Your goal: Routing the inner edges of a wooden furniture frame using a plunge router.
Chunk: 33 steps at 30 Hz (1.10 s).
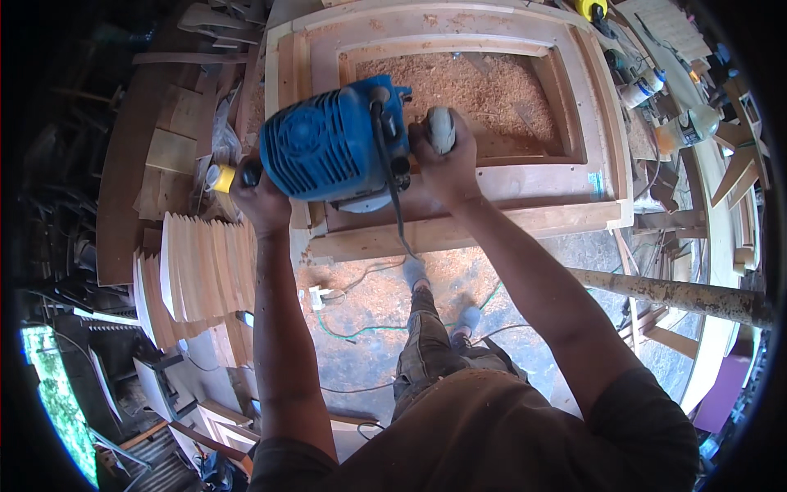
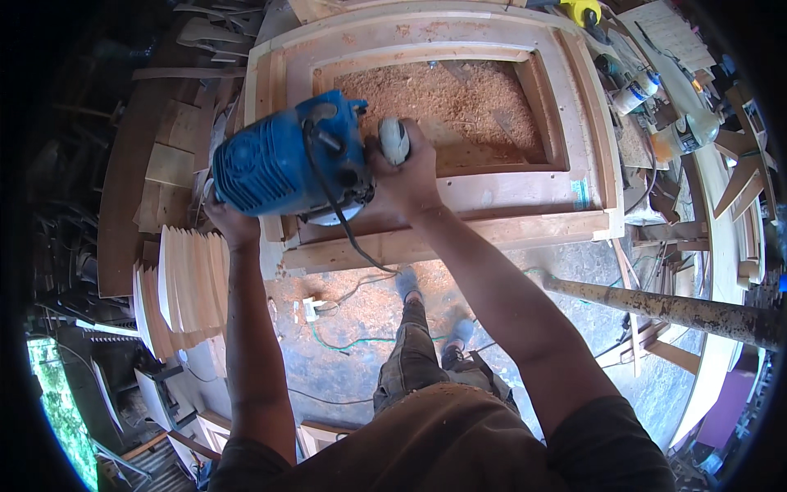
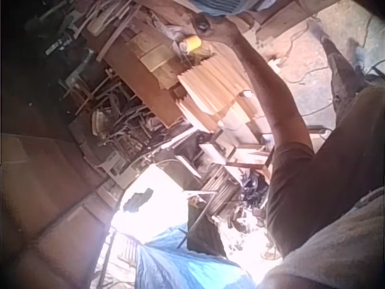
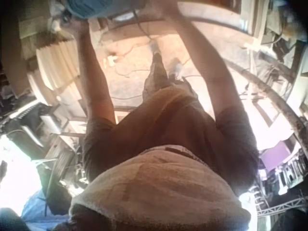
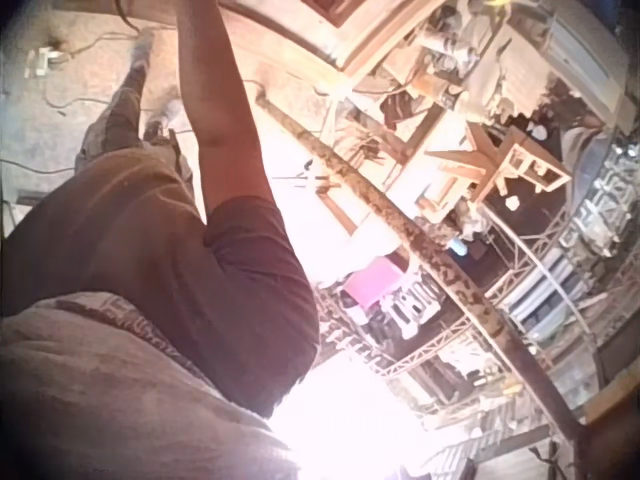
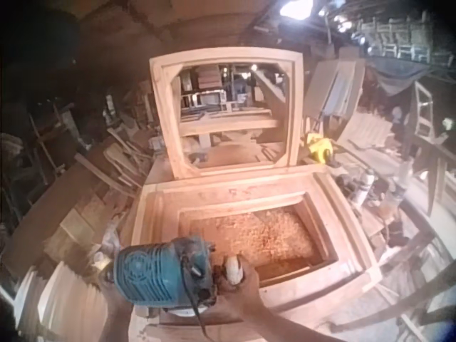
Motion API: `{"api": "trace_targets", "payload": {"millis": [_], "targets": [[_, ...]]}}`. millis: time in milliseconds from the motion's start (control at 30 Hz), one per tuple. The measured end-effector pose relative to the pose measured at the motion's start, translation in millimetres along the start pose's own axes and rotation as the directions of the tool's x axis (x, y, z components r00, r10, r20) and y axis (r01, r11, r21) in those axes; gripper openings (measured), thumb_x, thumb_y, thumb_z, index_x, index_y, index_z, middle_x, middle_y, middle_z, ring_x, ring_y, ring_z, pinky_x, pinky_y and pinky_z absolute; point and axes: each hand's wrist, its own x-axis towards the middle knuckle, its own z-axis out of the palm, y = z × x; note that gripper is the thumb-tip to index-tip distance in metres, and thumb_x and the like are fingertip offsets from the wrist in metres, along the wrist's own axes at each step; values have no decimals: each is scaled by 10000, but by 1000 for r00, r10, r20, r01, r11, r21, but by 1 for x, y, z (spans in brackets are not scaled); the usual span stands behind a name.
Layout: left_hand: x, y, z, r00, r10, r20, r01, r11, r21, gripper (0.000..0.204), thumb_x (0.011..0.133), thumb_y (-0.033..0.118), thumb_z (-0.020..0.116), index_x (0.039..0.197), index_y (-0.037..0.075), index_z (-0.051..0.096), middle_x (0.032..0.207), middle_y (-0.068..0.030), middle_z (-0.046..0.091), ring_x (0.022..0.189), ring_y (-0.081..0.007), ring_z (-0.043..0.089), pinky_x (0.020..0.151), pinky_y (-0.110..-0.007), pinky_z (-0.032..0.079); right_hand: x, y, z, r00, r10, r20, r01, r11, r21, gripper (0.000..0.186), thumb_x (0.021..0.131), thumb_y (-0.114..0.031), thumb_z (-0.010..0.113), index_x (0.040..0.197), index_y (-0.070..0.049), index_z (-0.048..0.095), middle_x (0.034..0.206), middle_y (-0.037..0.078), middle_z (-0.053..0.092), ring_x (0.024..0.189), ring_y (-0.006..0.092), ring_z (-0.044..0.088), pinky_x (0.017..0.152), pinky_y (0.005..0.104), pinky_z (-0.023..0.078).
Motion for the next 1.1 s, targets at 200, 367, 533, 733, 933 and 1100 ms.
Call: {"api": "trace_targets", "payload": {"millis": [200,367,533,733,933,1100], "targets": [[5,-23,-14,980,187,71,-195,974,118,147,770,86,658,897,15,676,719,-36,624,628,-116,478,598,-243,416,-13,-6,1,997,76,-5,-75,997,35,193,795,-38,692,940,-54,565,746,47,601,624,130,523,574,278,443],[6,-22,-11,975,208,75,-214,973,90,190,764,78,662,938,5,677,749,-61,646,637,-133,504,607,-257,433,-2,-4,-2,999,34,30,-33,999,-27,191,803,-44,690,950,-53,568,742,48,603,616,134,520,573,278,442],[15,-20,3,930,365,45,-337,796,502,173,754,70,644,905,-8,680,803,-95,671,642,-166,543,620,-288,466,33,6,3,998,0,62,-4,999,50,197,814,-55,689,984,-45,590,738,48,618,617,137,539,581,276,456],[45,-11,31,987,-123,-99,132,988,81,137,764,89,603,805,-15,683,733,-98,667,626,-197,546,612,-317,480,86,13,14,996,-40,80,35,997,64,123,833,-81,694,906,-17,619,768,52,651,637,133,566,591,259,466],[96,-53,55,982,171,-84,-144,956,256,177,769,132,599,798,-24,677,724,-93,686,595,-184,536,602,-313,469,146,33,28,996,-73,55,77,995,-64,92,845,-66,643,912,-28,593,750,51,619,587,140,541,539,262,451],[127,-84,53,873,460,162,-373,416,829,122,746,139,705,847,69,705,798,-37,681,627,-150,576,586,-303,471,168,29,41,999,-2,38,10,980,-201,56,864,-53,591,913,-46,564,718,53,581,532,140,510,476,269,423]]}}
